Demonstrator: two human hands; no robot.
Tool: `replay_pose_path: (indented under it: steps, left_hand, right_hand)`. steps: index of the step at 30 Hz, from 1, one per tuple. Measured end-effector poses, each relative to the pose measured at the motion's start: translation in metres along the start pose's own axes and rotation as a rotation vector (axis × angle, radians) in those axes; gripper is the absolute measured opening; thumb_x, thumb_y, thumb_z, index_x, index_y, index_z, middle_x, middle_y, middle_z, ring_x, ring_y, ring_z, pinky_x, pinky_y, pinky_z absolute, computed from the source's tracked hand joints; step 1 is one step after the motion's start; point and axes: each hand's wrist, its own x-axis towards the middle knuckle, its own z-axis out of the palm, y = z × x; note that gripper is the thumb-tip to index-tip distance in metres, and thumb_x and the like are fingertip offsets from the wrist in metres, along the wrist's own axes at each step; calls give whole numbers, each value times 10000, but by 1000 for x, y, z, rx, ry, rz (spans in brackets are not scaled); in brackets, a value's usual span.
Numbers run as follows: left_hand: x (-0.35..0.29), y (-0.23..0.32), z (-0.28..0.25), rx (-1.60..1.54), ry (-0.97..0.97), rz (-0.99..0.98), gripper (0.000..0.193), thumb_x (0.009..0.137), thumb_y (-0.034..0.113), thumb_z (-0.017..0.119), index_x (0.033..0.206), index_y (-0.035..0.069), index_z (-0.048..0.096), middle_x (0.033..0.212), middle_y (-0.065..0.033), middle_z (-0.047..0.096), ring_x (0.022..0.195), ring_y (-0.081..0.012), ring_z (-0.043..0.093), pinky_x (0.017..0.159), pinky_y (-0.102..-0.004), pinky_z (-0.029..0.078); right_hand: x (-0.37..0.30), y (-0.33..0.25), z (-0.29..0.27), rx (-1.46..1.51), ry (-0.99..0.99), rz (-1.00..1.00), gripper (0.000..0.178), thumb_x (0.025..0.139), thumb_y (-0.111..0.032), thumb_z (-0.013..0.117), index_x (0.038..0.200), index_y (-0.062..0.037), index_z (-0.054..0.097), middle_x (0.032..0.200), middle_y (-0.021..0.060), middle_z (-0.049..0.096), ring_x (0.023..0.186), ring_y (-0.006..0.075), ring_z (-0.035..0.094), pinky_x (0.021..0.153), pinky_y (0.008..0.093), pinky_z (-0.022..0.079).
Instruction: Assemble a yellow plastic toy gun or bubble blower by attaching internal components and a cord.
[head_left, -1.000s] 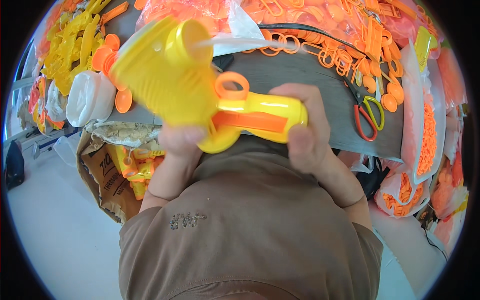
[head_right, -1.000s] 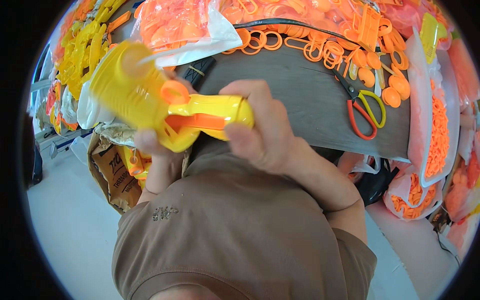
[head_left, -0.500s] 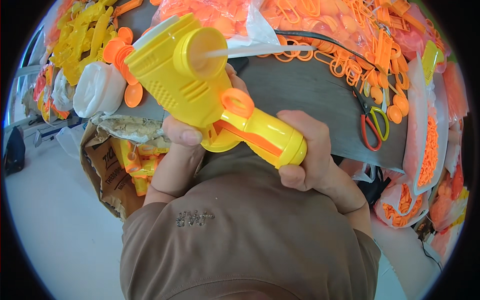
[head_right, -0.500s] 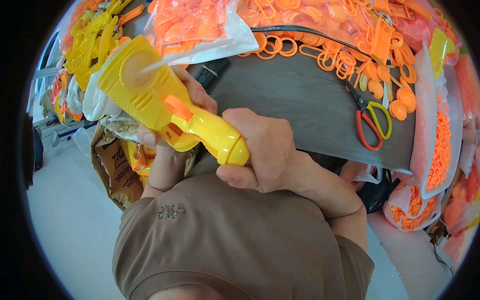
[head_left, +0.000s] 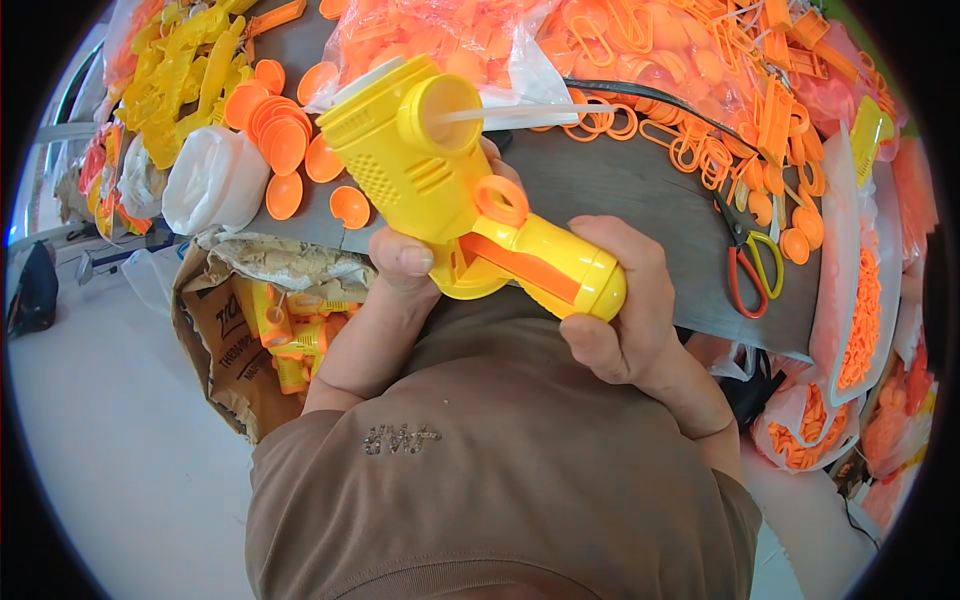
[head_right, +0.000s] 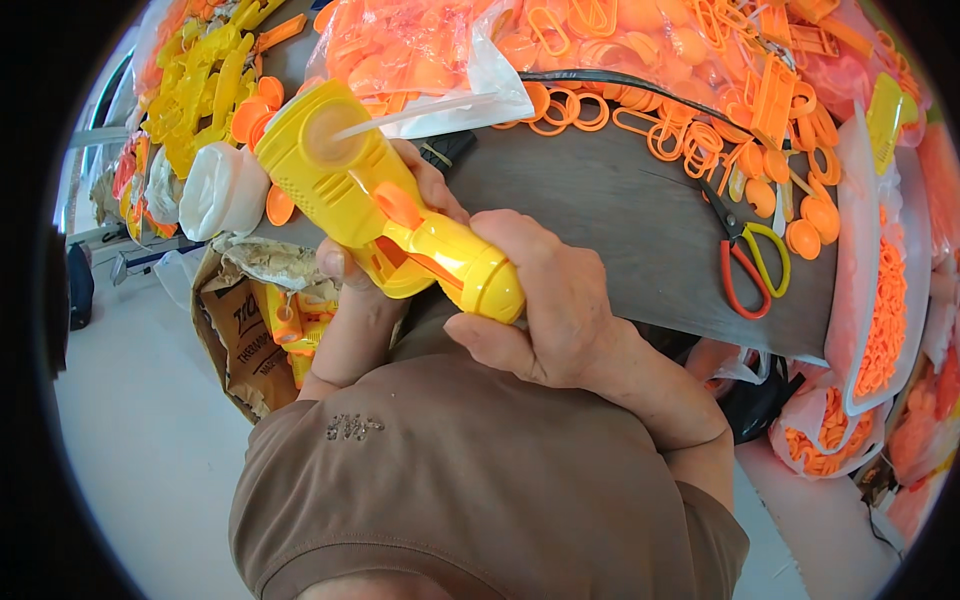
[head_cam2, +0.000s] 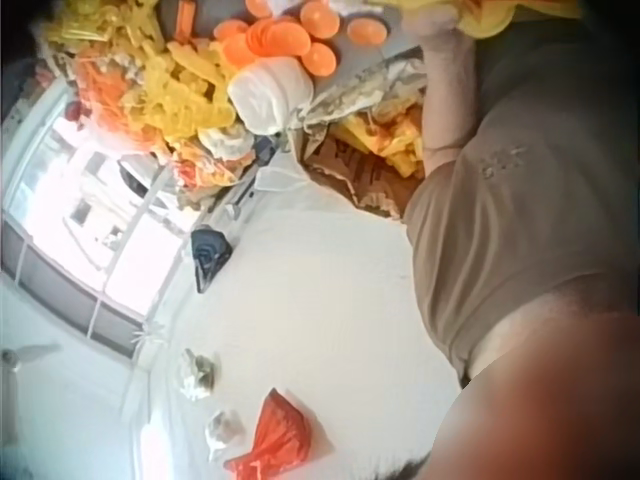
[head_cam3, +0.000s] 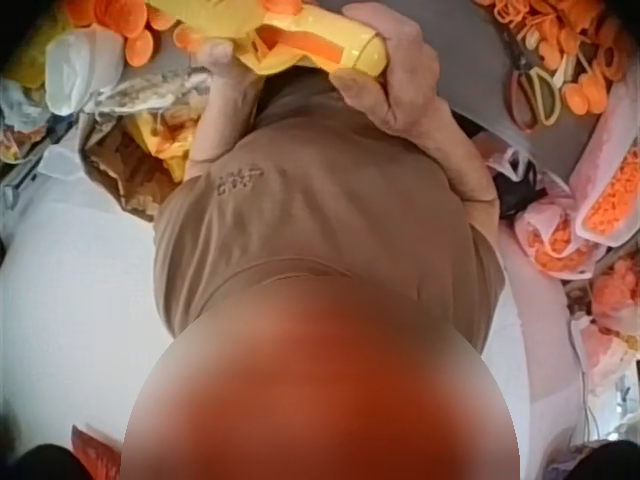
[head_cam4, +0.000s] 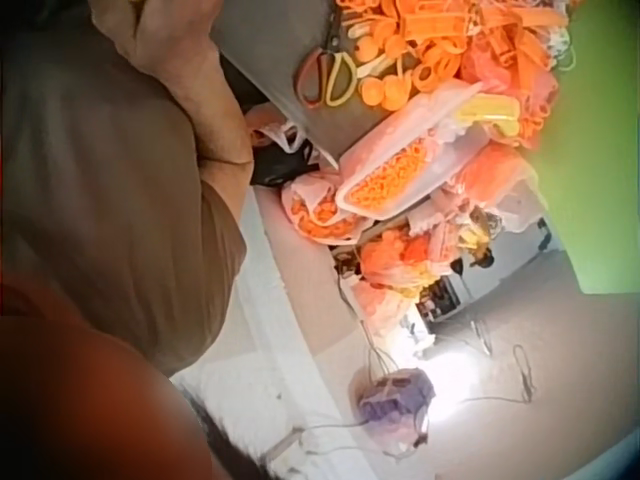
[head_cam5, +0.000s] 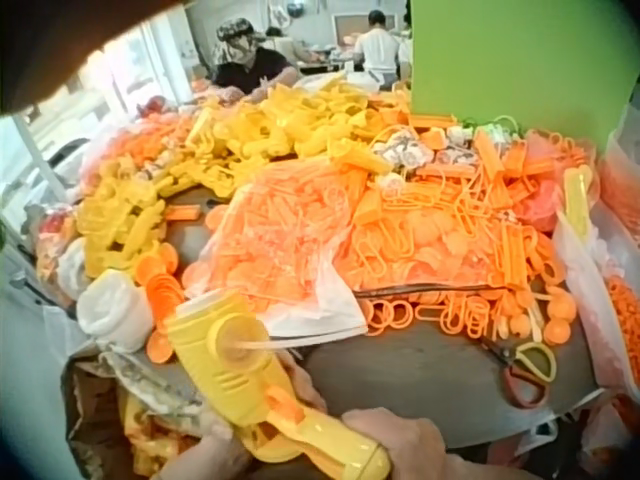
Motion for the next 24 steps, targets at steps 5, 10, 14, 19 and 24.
replay_pose_path:
  steps: [5, 10, 14, 19, 24]
  left_hand:
    - [10, 10, 1, -107, -128, -10, 1067, 562, 506, 818, 1338, -2, 291, 1219, -225, 476, 1139, -420, 480, 951, -539, 420]
    - [21, 12, -1, -152, -176, 49, 950, 603, 502, 782, 1300, 11, 362, 1094, -229, 556, 977, -407, 585, 800, -488, 517]
    - [7, 11, 17, 64, 51, 107, 787, 546, 286, 739, 1198, 4, 401, 983, -201, 562, 878, -371, 607, 703, -468, 543]
    - [-10, 8, 38, 283, 265, 97, 804, 565, 488, 702, 1166, 30, 426, 941, -147, 531, 745, -259, 564, 591, -355, 487]
    - [0, 14, 38, 259, 351, -48, 740, 581, 454, 678, 1131, 10, 457, 930, -159, 529, 730, -275, 567, 595, -359, 501]
  right_hand:
    - [-2, 0, -7, 17, 81, 13, 520, 837, -334, 621, 1101, 85, 463, 891, 193, 592, 663, 287, 609, 564, 323, 484]
    - [-8, -3, -8, -4, 36, 10, 496, 841, -321, 605, 1094, 84, 473, 852, 174, 594, 609, 255, 591, 540, 311, 469]
    - [-14, 12, -13, 12, 54, 35, 459, 846, -321, 583, 1085, 58, 485, 841, 158, 591, 598, 246, 580, 540, 310, 466]
    - [-26, 5, -13, 406, -12, 312, 539, 885, -440, 484, 1093, 58, 492, 916, 148, 578, 736, 201, 571, 664, 292, 455]
    - [-26, 4, -11, 210, -16, 246, 461, 905, -340, 453, 1110, 72, 473, 899, 150, 577, 675, 210, 570, 598, 302, 458]
